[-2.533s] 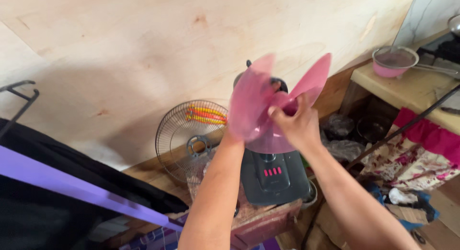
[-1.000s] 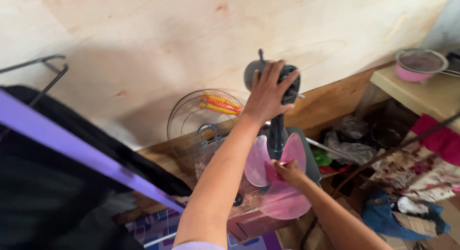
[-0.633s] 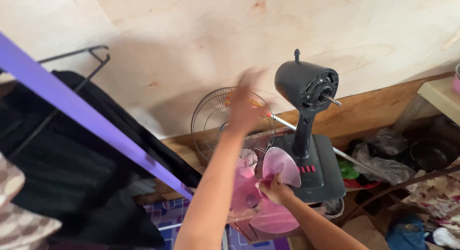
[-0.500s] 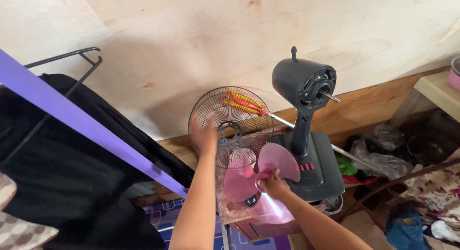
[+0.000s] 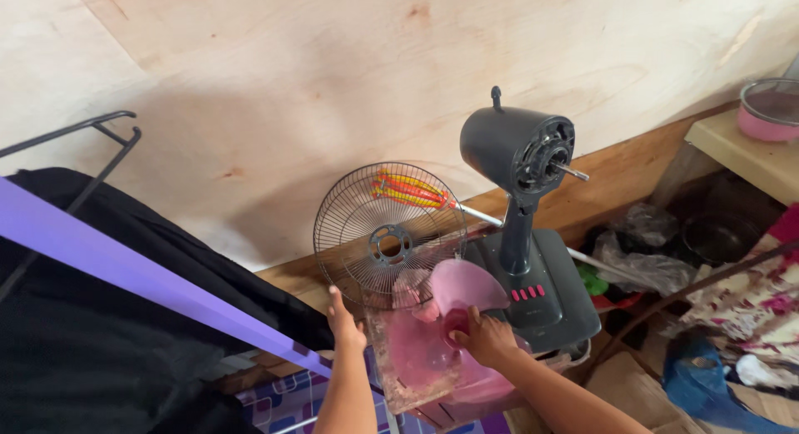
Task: The person assembles a table fan by attaching pink blades to the motor, securing them with a nut, and fitting the front and rear wire cages. The person repeatedly removes and reattaches the blades and cages during the process.
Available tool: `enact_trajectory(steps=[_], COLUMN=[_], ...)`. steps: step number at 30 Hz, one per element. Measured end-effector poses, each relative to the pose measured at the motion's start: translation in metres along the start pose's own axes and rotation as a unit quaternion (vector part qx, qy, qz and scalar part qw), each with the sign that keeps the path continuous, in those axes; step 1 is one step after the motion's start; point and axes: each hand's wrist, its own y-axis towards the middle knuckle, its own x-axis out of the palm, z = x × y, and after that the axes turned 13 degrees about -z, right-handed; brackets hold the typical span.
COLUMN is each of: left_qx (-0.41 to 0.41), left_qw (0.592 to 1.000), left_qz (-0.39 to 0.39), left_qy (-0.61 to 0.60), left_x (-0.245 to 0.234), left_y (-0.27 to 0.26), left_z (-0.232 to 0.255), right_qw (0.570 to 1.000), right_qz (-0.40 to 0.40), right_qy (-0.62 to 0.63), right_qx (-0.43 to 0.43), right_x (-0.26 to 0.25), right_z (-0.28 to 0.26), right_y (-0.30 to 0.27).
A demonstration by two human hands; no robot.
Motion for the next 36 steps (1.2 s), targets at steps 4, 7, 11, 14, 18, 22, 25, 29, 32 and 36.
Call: enact_trajectory(steps=[4, 7, 11, 14, 18, 22, 25, 29, 32, 36], left_qx=[-0.008, -0.016, 0.027, 0.054, 0.091, 0.166, 0.226, 0.293, 0.343, 0.288], left_qw=[0.997, 0.996, 0.989, 0.986, 0.975, 0.958, 0.940, 0.925, 0.908, 0.920], left_qz=[-0.070, -0.087, -0.124, -0.100, -0.101, -0.118, -0.108, -0.069, -0.069, -0.094], left_qy=[-0.017, -0.026, -0.080, -0.124, -0.174, -0.201, -0.230, -0.233, -0.232, -0.248], left_x=[0.005, 0.011, 0.018, 0.026, 0.027, 0.014, -0.004, -0.022, -0.046, -0.063], left_y=[0.028, 0.041, 0.049, 0.054, 0.049, 0.022, -0.011, -0.056, -0.100, -0.151], left_z=[0.017, 0.019, 0.018, 0.019, 0.032, 0.072, 0.102, 0.127, 0.127, 0.129], right_qw=[0.999, 0.997, 0.994, 0.994, 0.998, 1.000, 1.000, 0.999, 0.998, 0.997], right_qz=[0.014, 0.055, 0.082, 0.088, 0.032, 0.002, -0.009, 0.021, 0.011, -0.006], right_qy=[-0.032, -0.002, 0.041, 0.038, 0.049, 0.005, -0.019, -0.023, -0.010, 0.011], right_qx=[-0.024, -0.055, -0.063, -0.056, -0.023, -0.018, -0.022, -0.039, -0.060, -0.081], right_x=[0.004, 0.001, -0.002, -0.003, -0.008, -0.014, -0.015, -0.010, -0.001, 0.003], right_z=[0.014, 0.020, 0.020, 0.023, 0.024, 0.017, 0.012, -0.005, -0.011, -0.010], right_y=[-0.010, -0.016, -0.026, -0.024, -0.021, -0.011, 0.007, 0.056, 0.089, 0.104])
